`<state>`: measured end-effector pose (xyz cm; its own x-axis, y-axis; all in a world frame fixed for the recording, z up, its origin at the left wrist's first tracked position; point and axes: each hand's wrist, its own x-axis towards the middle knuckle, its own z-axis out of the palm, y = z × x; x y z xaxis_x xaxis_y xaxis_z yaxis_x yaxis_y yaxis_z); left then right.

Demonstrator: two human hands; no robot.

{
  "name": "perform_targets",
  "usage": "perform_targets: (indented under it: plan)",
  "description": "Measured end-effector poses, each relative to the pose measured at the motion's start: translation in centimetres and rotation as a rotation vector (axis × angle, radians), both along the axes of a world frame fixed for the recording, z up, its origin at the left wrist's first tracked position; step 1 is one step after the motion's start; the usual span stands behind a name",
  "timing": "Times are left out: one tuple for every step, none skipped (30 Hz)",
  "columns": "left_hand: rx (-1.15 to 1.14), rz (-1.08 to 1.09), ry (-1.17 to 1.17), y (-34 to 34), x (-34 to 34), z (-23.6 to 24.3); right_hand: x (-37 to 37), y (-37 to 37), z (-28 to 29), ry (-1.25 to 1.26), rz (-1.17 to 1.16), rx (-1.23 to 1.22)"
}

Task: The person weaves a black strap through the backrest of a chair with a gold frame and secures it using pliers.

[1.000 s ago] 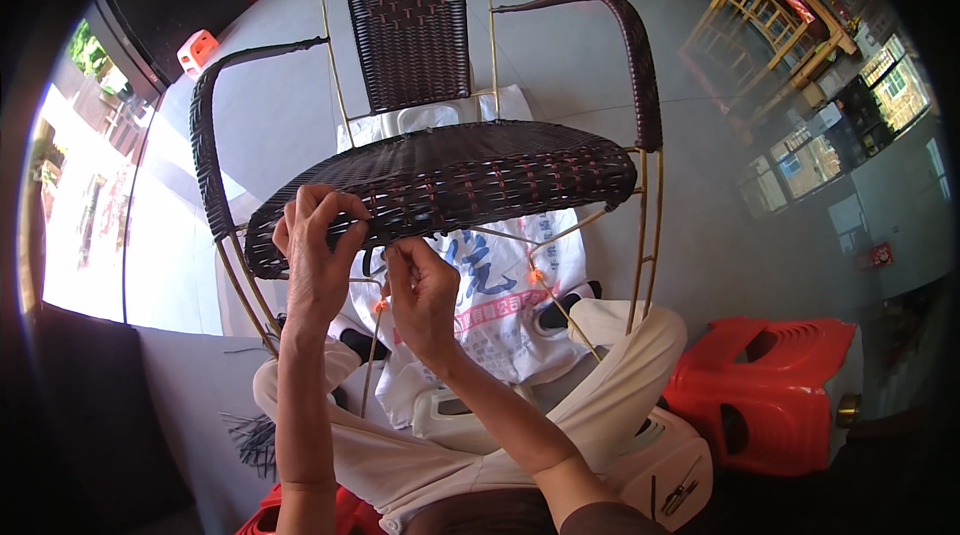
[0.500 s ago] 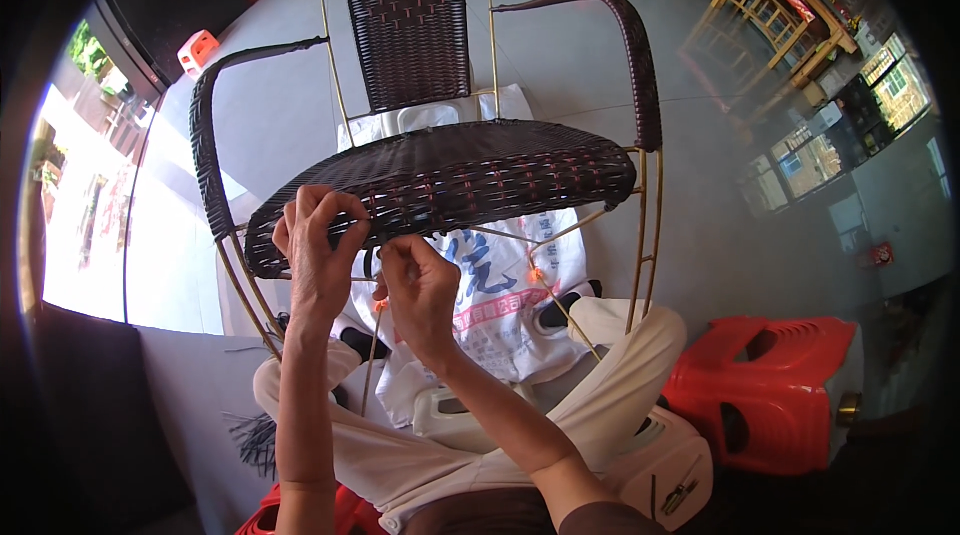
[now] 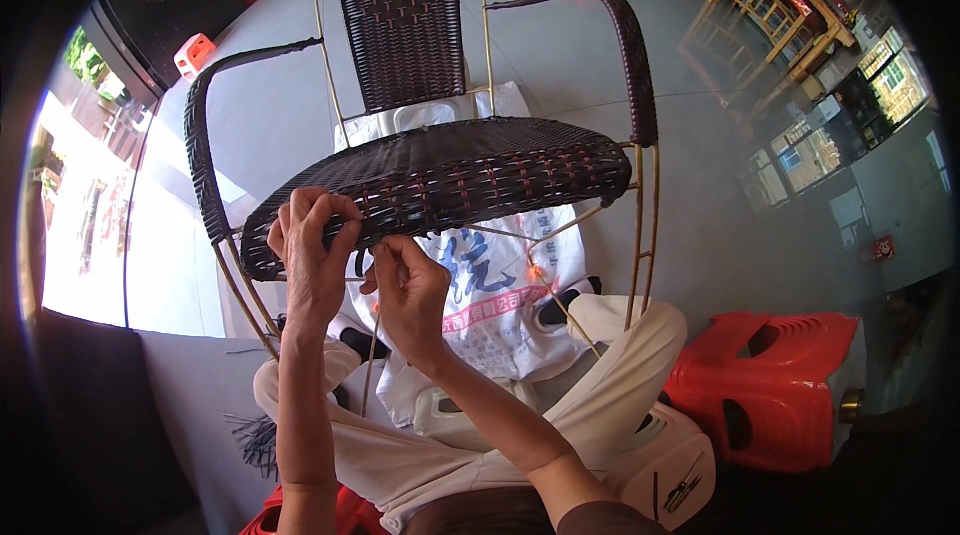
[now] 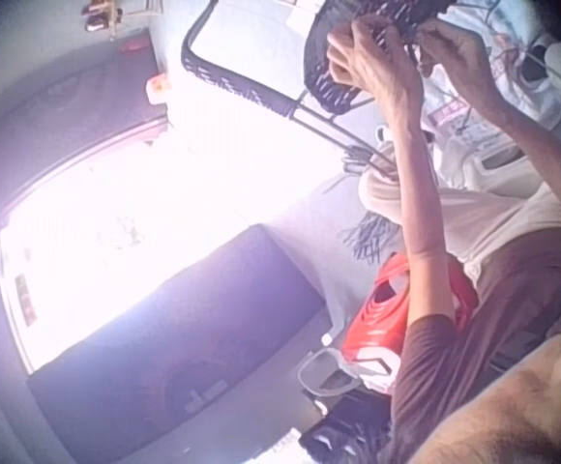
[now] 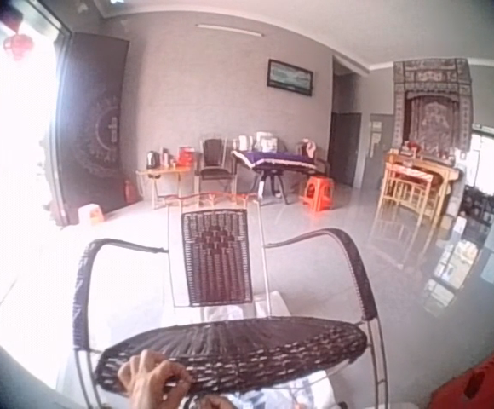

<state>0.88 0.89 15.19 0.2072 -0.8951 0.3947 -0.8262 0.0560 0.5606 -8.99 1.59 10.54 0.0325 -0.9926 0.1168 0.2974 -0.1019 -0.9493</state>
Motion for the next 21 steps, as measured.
perform_targets:
  plan:
    - [-0.001, 0.000, -0.001, 0.0, 0.0, 0.0, 0.0, 0.0, 0.0, 0.017, -0.001, -0.022]
    - [-0.002, 0.000, -0.002, 0.0, 0.0, 0.0, 0.0, 0.0, 0.0, 0.033, -0.002, -0.044]
    - [-0.002, 0.000, -0.001, 0.0, 0.0, 0.0, 0.0, -0.1, 0.2, 0.034, -0.003, -0.044]
    - [-0.003, -0.003, -0.003, 0.0, 0.0, 0.0, 0.0, -0.3, 0.4, 0.047, -0.006, -0.062]
    - [-0.004, -0.006, -0.004, 0.0, -0.1, 0.0, 0.0, -0.4, 0.6, 0.061, -0.009, -0.080]
    - [-0.006, -0.005, -0.004, 0.0, -0.1, 0.1, -0.1, -0.3, 0.5, 0.061, -0.008, -0.082]
    - [0.002, -0.002, -0.004, 0.0, -0.1, 0.1, -0.3, -0.2, 0.5, 0.062, 0.002, -0.049]
    - [0.010, 0.001, -0.004, 0.0, -0.1, 0.2, -0.5, -0.2, 0.4, 0.064, 0.013, -0.016]
    - [0.009, 0.001, -0.003, 0.1, -0.1, 0.2, -0.7, -0.2, 0.4, 0.065, 0.013, -0.017]
    - [0.005, 0.005, -0.006, 0.1, -0.1, 0.1, -0.9, -0.2, 0.4, 0.017, 0.017, 0.037]
    - [0.000, 0.010, -0.009, 0.1, 0.0, 0.1, -1.0, -0.2, 0.5, -0.031, 0.020, 0.091]
    - [0.001, 0.008, -0.006, 0.1, -0.1, 0.1, -1.2, -0.2, 0.6, -0.021, 0.030, 0.095]
    - [-0.009, 0.011, -0.016, 0.1, -0.2, 0.1, -1.2, -0.2, 0.7, -0.019, 0.028, 0.096]
    - [-0.018, 0.014, -0.025, 0.1, -0.2, 0.1, -1.1, -0.2, 0.7, -0.020, 0.042, 0.106]
    - [-0.021, 0.011, -0.026, 0.1, -0.2, 0.1, -0.9, -0.2, 0.8, -0.025, 0.055, 0.113]
    - [-0.019, 0.009, -0.026, 0.1, -0.2, 0.0, -0.7, -0.2, 0.8, -0.058, 0.037, 0.141]
    - [-0.016, 0.007, -0.026, 0.0, -0.3, 0.1, -0.5, -0.2, 0.8, -0.059, 0.035, 0.137]
    - [-0.017, 0.006, -0.027, 0.0, -0.3, 0.1, -0.4, -0.2, 0.7, -0.040, 0.007, 0.105]
    - [-0.020, 0.008, -0.029, 0.0, -0.4, 0.2, -0.4, -0.3, 0.6, -0.020, -0.021, 0.072]
    - [-0.023, 0.010, -0.031, 0.0, -0.4, 0.2, -0.4, -0.3, 0.4, -0.020, -0.022, 0.071]
    - [-0.022, 0.010, -0.029, 0.1, -0.4, 0.2, -0.4, -0.4, 0.1, 0.020, -0.018, 0.028]
